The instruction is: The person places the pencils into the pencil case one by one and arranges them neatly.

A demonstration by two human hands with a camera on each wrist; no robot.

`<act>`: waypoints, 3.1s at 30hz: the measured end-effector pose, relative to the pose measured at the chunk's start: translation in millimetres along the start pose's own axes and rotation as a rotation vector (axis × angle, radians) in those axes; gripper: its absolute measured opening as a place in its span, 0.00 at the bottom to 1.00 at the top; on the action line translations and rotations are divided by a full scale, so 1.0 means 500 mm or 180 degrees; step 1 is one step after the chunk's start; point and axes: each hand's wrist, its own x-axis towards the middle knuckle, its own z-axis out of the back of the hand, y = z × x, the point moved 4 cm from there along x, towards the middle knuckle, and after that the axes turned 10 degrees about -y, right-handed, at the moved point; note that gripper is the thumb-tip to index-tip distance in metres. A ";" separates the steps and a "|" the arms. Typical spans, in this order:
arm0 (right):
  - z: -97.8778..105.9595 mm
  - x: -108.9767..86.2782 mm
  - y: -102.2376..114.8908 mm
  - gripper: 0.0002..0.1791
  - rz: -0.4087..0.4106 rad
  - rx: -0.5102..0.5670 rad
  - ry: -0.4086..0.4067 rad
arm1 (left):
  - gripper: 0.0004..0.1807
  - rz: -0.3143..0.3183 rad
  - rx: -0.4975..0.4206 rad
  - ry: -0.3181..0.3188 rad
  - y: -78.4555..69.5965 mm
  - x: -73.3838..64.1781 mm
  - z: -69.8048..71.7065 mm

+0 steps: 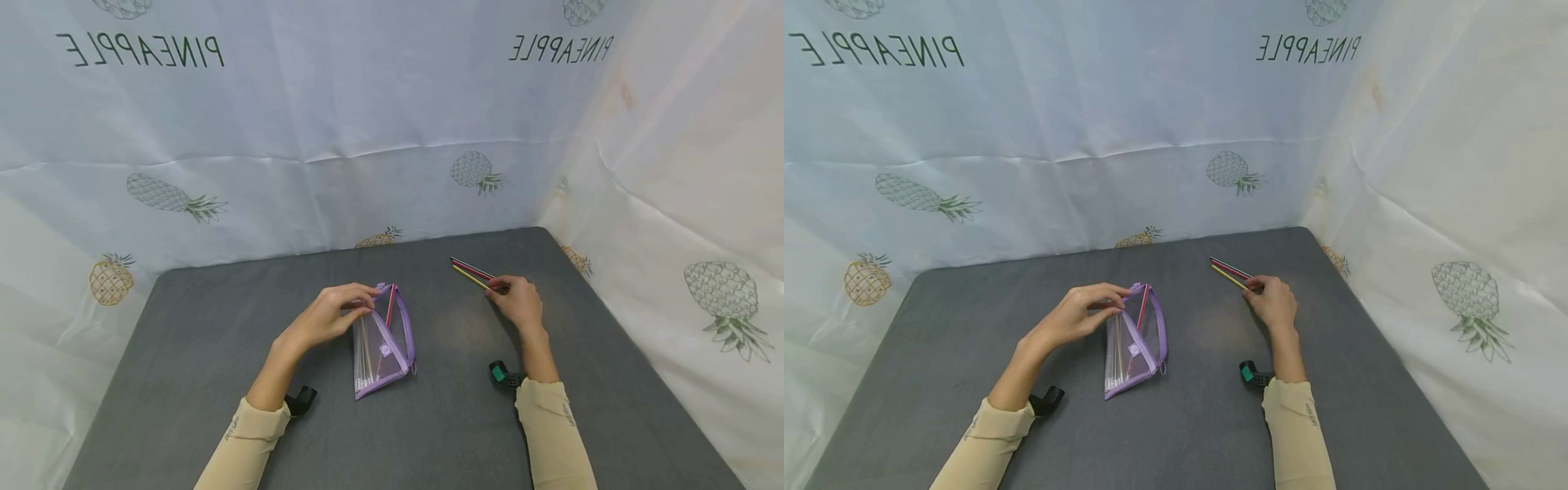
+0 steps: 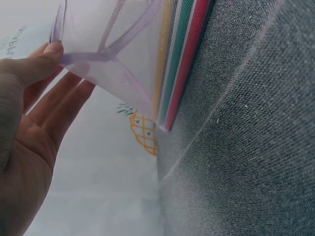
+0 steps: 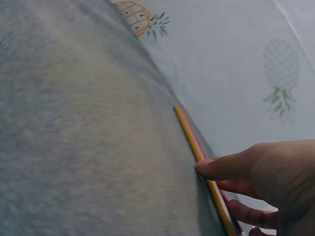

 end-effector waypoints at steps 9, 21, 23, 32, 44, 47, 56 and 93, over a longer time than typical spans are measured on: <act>-0.016 -0.001 0.013 0.09 0.0137 -0.0046 -0.0127 | 0.06 0.0007 -0.0007 -0.0002 0.000 -0.002 0.000; -0.024 0.001 0.042 0.12 0.0337 0.0285 -0.0016 | 0.07 -0.0065 -0.0001 -0.0025 -0.002 -0.002 -0.001; -0.023 0.001 0.056 0.12 0.0434 0.0427 0.0017 | 0.07 -0.0065 -0.0011 -0.0021 -0.002 -0.001 -0.002; -0.014 -0.010 0.132 0.16 0.0668 0.0876 0.0129 | 0.07 -0.0024 -0.0008 0.0025 0.002 0.000 -0.003; -0.006 -0.033 0.219 0.26 0.0779 0.1630 0.0384 | 0.07 -0.0092 0.0001 0.0009 0.003 0.000 -0.003; -0.010 -0.036 0.231 0.26 0.0721 0.1817 0.0497 | 0.07 -0.0101 0.0000 0.0009 0.003 0.000 -0.003; -0.050 -0.063 0.286 0.26 0.0161 0.2590 0.0863 | 0.07 -0.0146 -0.0001 -0.0012 0.001 0.002 -0.002; -0.078 -0.089 0.312 0.12 0.0258 0.3382 -0.0537 | 0.06 -0.0161 0.0083 0.0025 0.000 0.003 -0.007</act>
